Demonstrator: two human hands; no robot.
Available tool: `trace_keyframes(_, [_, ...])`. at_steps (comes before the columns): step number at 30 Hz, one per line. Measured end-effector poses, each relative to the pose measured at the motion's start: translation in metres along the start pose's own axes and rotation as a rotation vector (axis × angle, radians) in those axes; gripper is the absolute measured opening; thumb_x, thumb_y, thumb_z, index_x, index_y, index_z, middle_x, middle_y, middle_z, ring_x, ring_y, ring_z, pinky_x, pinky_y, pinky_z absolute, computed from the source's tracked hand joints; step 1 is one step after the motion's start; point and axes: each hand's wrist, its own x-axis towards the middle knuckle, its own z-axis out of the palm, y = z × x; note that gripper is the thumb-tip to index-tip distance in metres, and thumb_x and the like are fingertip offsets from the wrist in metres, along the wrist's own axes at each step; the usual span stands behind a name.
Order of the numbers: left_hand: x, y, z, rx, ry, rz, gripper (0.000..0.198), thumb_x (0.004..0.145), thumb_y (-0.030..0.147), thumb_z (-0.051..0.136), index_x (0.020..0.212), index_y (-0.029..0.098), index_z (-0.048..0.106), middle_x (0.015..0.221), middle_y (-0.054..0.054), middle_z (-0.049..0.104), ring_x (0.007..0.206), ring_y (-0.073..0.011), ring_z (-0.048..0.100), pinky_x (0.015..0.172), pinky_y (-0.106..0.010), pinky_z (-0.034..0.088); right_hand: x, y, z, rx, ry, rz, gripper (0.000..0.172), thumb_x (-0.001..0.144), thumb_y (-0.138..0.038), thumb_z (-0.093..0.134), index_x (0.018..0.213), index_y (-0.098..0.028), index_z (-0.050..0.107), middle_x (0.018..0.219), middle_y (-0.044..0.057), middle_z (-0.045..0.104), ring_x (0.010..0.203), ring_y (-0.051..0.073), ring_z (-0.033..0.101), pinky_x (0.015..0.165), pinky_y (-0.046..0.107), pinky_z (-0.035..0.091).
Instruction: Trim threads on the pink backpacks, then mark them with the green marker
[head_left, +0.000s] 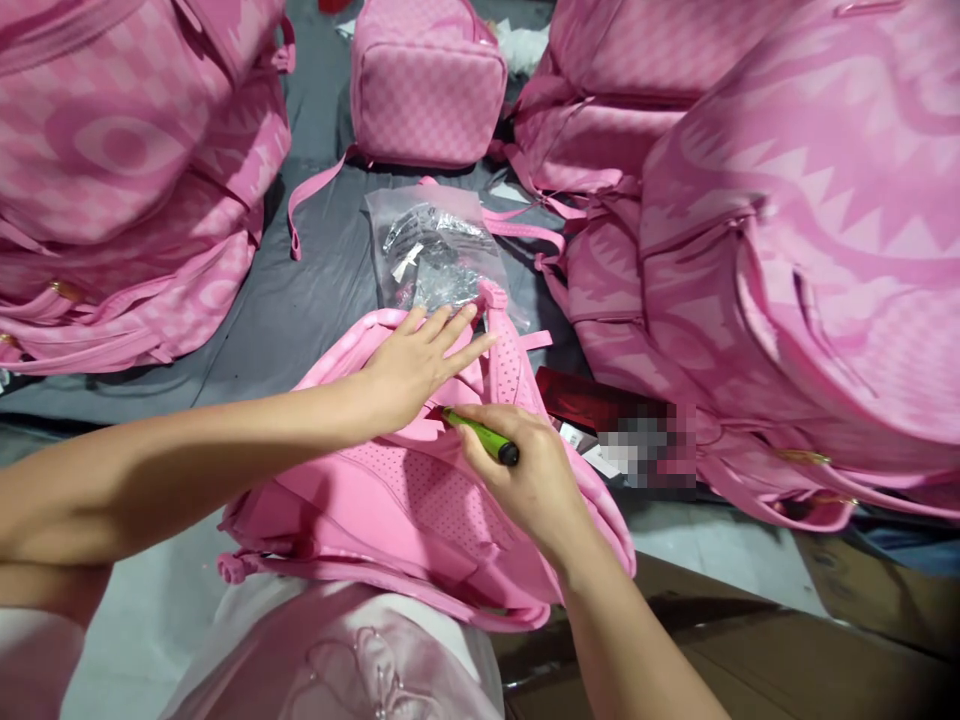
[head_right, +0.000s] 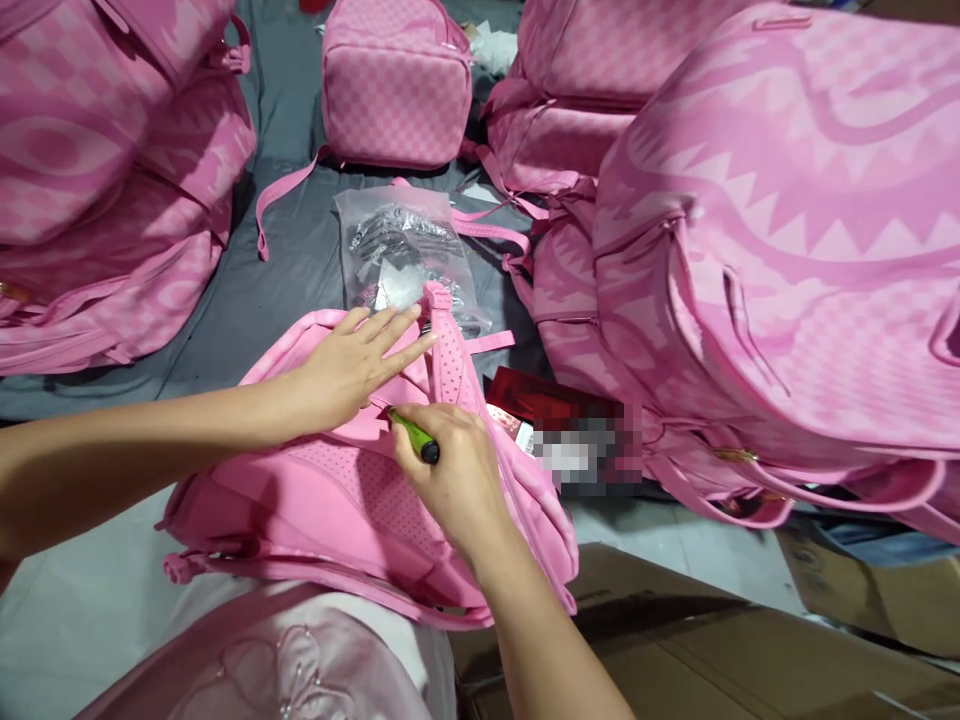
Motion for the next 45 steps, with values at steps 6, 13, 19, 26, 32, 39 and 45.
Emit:
trace_keyframes(6, [-0.004, 0.0, -0.003, -0.009, -0.048, -0.048, 0.084, 0.09, 0.021, 0.061, 0.16, 0.013, 0.015, 0.167, -0.02, 0.013, 0.152, -0.0347, 0.021, 0.121, -0.051, 0.02, 0.007, -0.002, 0.001, 0.082, 0.008, -0.031, 0.018, 0.087, -0.021, 0.061, 0.098, -0.02, 0.076, 0.098, 0.004, 0.079, 0.09, 0.021, 0.072, 0.086, 0.034, 0.052])
trace_keyframes(13, [-0.008, 0.0, 0.006, 0.034, 0.051, -0.157, 0.074, 0.089, 0.025, 0.064, 0.155, 0.014, 0.033, 0.164, -0.019, 0.024, 0.149, -0.0366, 0.027, 0.121, -0.055, 0.021, 0.017, -0.023, 0.009, 0.025, -0.119, 0.013, 0.016, 0.083, -0.014, 0.061, 0.086, -0.02, 0.076, 0.085, 0.004, 0.078, 0.079, 0.02, 0.073, 0.08, 0.031, 0.051])
trace_keyframes(19, [-0.04, 0.005, -0.002, 0.066, 0.121, -0.169, 0.067, 0.089, 0.017, 0.062, 0.152, 0.016, 0.04, 0.155, -0.019, 0.042, 0.14, -0.0358, 0.042, 0.115, -0.053, 0.031, 0.011, -0.024, -0.06, 0.179, 0.276, -0.091, 0.021, 0.088, -0.015, 0.051, 0.093, -0.02, 0.071, 0.097, 0.004, 0.076, 0.093, 0.019, 0.071, 0.083, 0.03, 0.054])
trace_keyframes(26, [-0.058, 0.008, -0.001, 0.11, 0.192, -0.217, 0.064, 0.087, 0.012, 0.059, 0.149, 0.019, 0.046, 0.157, -0.015, 0.041, 0.143, -0.0343, 0.042, 0.116, -0.055, 0.032, 0.094, 0.083, -0.042, -0.589, -0.174, 0.165, 0.037, 0.087, -0.013, 0.053, 0.12, -0.02, 0.068, 0.123, 0.01, 0.07, 0.106, 0.023, 0.069, 0.088, 0.032, 0.054])
trace_keyframes(32, [-0.041, 0.001, 0.001, 0.13, 0.16, -0.209, 0.066, 0.086, 0.021, 0.067, 0.149, 0.018, 0.046, 0.157, -0.015, 0.042, 0.142, -0.0335, 0.044, 0.116, -0.054, 0.036, 0.168, 0.117, 0.002, -0.645, -0.325, 0.078, 0.023, 0.091, -0.028, 0.063, 0.111, -0.017, 0.069, 0.118, 0.015, 0.069, 0.107, 0.028, 0.068, 0.087, 0.033, 0.052])
trace_keyframes(39, [-0.038, -0.002, 0.004, 0.088, 0.141, -0.204, 0.061, 0.089, 0.024, 0.064, 0.147, 0.019, 0.048, 0.156, -0.012, 0.043, 0.142, -0.0324, 0.044, 0.115, -0.054, 0.037, 0.162, 0.122, 0.006, -0.619, -0.328, 0.097, 0.053, 0.086, -0.042, 0.073, 0.128, -0.017, 0.054, 0.127, 0.015, 0.063, 0.106, 0.028, 0.067, 0.085, 0.032, 0.051])
trace_keyframes(45, [-0.042, 0.0, 0.005, 0.093, 0.156, -0.206, 0.062, 0.087, 0.016, 0.062, 0.148, 0.019, 0.048, 0.157, -0.014, 0.041, 0.142, -0.0333, 0.044, 0.116, -0.055, 0.037, 0.165, 0.121, 0.008, -0.62, -0.29, 0.171, 0.057, 0.082, -0.047, 0.076, 0.126, -0.02, 0.052, 0.121, 0.014, 0.067, 0.108, 0.028, 0.067, 0.083, 0.032, 0.05])
